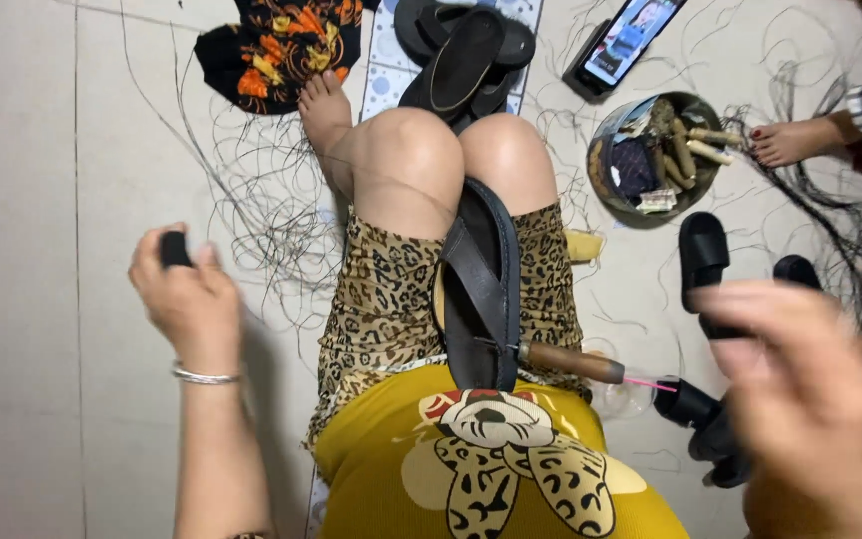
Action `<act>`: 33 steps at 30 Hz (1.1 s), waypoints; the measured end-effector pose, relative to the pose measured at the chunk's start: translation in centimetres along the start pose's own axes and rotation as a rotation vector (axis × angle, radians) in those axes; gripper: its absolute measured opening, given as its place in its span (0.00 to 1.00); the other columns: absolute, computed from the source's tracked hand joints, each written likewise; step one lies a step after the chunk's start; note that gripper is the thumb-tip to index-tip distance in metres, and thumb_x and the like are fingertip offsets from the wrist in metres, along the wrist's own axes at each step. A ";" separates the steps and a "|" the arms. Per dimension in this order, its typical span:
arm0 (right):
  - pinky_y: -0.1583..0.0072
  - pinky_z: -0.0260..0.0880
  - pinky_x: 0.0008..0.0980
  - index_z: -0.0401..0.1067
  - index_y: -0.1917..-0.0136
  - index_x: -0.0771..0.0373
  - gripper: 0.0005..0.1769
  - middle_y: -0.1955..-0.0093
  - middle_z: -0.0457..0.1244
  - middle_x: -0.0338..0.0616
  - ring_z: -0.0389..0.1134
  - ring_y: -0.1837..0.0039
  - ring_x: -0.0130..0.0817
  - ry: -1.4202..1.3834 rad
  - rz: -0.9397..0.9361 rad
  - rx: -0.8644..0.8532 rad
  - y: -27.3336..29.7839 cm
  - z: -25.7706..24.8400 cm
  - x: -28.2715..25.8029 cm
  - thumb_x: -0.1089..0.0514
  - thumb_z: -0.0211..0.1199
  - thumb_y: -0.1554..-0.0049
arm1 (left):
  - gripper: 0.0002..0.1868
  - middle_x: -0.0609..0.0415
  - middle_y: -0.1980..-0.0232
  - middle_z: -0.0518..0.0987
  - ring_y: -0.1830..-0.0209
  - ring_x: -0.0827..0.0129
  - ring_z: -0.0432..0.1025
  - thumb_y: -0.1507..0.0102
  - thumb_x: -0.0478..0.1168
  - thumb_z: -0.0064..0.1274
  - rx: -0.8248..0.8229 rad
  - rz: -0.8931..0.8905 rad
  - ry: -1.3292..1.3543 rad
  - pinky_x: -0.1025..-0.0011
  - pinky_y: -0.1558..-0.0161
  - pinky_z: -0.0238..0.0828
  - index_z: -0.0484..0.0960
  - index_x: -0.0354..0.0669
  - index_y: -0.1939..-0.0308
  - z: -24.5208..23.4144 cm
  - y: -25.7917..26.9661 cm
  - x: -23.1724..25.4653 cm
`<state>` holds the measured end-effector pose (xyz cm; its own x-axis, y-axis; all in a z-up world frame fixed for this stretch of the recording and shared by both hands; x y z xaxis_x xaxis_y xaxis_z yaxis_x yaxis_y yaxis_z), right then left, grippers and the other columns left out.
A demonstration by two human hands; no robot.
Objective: Stitching the strap of a black sandal by hand using a hook tool and black thread while sitting on the floor.
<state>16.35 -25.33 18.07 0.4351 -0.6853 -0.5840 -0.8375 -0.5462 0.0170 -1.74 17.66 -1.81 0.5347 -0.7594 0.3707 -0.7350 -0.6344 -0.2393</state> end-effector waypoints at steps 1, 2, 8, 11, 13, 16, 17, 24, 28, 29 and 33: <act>0.35 0.72 0.40 0.71 0.43 0.77 0.16 0.39 0.68 0.61 0.70 0.39 0.46 -0.006 0.006 -0.008 -0.8 2.0 -0.7 0.74 0.59 0.46 | 0.15 0.40 0.40 0.73 0.43 0.46 0.67 0.36 0.25 0.54 -0.009 -0.002 -0.008 0.57 0.42 0.68 0.78 0.25 0.44 -1.0 0.8 3.4; 0.40 0.72 0.42 0.72 0.42 0.69 0.19 0.40 0.68 0.54 0.70 0.41 0.46 0.086 -0.171 -0.184 -1.4 4.9 -2.3 0.64 0.63 0.47 | 0.12 0.48 0.47 0.74 0.48 0.57 0.68 0.37 0.23 0.48 -0.094 -0.088 0.354 0.64 0.44 0.68 0.76 0.34 0.50 -1.5 1.7 6.5; 0.58 0.67 0.37 0.69 0.51 0.60 0.20 0.56 0.63 0.46 0.66 0.61 0.41 0.463 -0.495 -0.507 0.0 13.3 -2.4 0.47 0.68 0.51 | 0.04 0.52 0.60 0.77 0.54 0.61 0.68 0.42 0.34 0.58 -0.397 0.505 0.697 0.63 0.44 0.62 0.79 0.42 0.64 -1.2 6.5 18.7; 0.63 0.68 0.37 0.65 0.57 0.59 0.17 0.65 0.62 0.44 0.66 0.67 0.40 0.445 -0.405 -0.528 0.4 14.0 -0.7 0.50 0.67 0.52 | 0.04 0.53 0.66 0.79 0.62 0.66 0.69 0.42 0.30 0.56 -0.523 0.570 0.851 0.68 0.52 0.68 0.79 0.40 0.71 -1.8 6.6 19.9; 0.64 0.70 0.38 0.63 0.56 0.59 0.14 0.66 0.63 0.44 0.67 0.69 0.42 0.402 -0.354 -0.529 0.5 14.3 0.0 0.54 0.64 0.51 | 0.06 0.57 0.66 0.81 0.63 0.70 0.71 0.43 0.33 0.59 -0.719 0.423 1.071 0.74 0.56 0.70 0.79 0.43 0.74 -2.6 6.1 20.2; 0.68 0.71 0.40 0.60 0.56 0.59 0.10 0.67 0.65 0.42 0.69 0.70 0.39 0.242 -0.211 -0.623 0.1 14.7 0.9 0.55 0.58 0.38 | 0.03 0.60 0.69 0.81 0.76 0.78 0.69 0.40 0.33 0.58 -1.143 0.218 1.186 0.80 0.73 0.66 0.81 0.41 0.70 -1.5 7.0 20.0; 0.67 0.72 0.41 0.61 0.55 0.59 0.10 0.67 0.65 0.43 0.69 0.70 0.41 0.223 -0.189 -0.633 0.2 14.7 1.2 0.53 0.58 0.38 | 0.05 0.58 0.71 0.81 0.80 0.79 0.70 0.36 0.37 0.54 -1.255 0.199 0.943 0.81 0.77 0.69 0.81 0.42 0.67 0.1 8.0 19.0; 0.63 0.76 0.34 0.70 0.56 0.58 0.10 0.70 0.67 0.42 0.74 0.68 0.39 0.085 -0.168 -0.688 -1.0 14.4 1.1 0.52 0.55 0.37 | 0.05 0.41 0.55 0.83 0.56 0.61 0.77 0.37 0.33 0.60 -1.301 -0.126 1.733 0.67 0.54 0.76 0.83 0.36 0.58 1.7 9.8 16.7; 0.65 0.77 0.33 0.70 0.57 0.58 0.11 0.72 0.65 0.41 0.72 0.70 0.36 0.043 -0.151 -0.691 -0.3 15.0 2.1 0.51 0.55 0.36 | 0.04 0.35 0.47 0.79 0.46 0.56 0.76 0.33 0.32 0.54 -1.207 -0.292 2.242 0.66 0.51 0.78 0.83 0.34 0.58 3.7 10.8 17.9; 0.65 0.78 0.34 0.71 0.52 0.61 0.10 0.72 0.67 0.44 0.74 0.69 0.38 -0.005 -0.166 -0.642 -0.2 14.8 2.2 0.52 0.56 0.36 | 0.06 0.39 0.57 0.80 0.61 0.64 0.76 0.34 0.30 0.54 -1.145 -0.379 1.970 0.71 0.63 0.78 0.82 0.33 0.54 4.6 11.2 17.4; 0.66 0.80 0.34 0.70 0.44 0.63 0.13 0.73 0.69 0.48 0.76 0.69 0.39 -0.045 -0.227 -0.496 0.3 14.3 1.5 0.54 0.59 0.38 | 0.18 0.50 0.71 0.78 0.82 0.75 0.70 0.37 0.28 0.55 -1.125 -0.461 1.399 0.78 0.78 0.72 0.72 0.31 0.43 4.4 10.5 17.9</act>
<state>11.98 -19.65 5.57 0.5632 -0.5087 -0.6512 -0.4632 -0.8470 0.2609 1.92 -3.18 -1.63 0.4873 0.4543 0.7457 -0.8593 0.0977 0.5020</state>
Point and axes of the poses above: each hand's wrist, its own y-axis away from the middle knuckle, its own z-axis out of the palm, x = y × z, the point moved 5 cm from there along -y, towards the middle knuckle
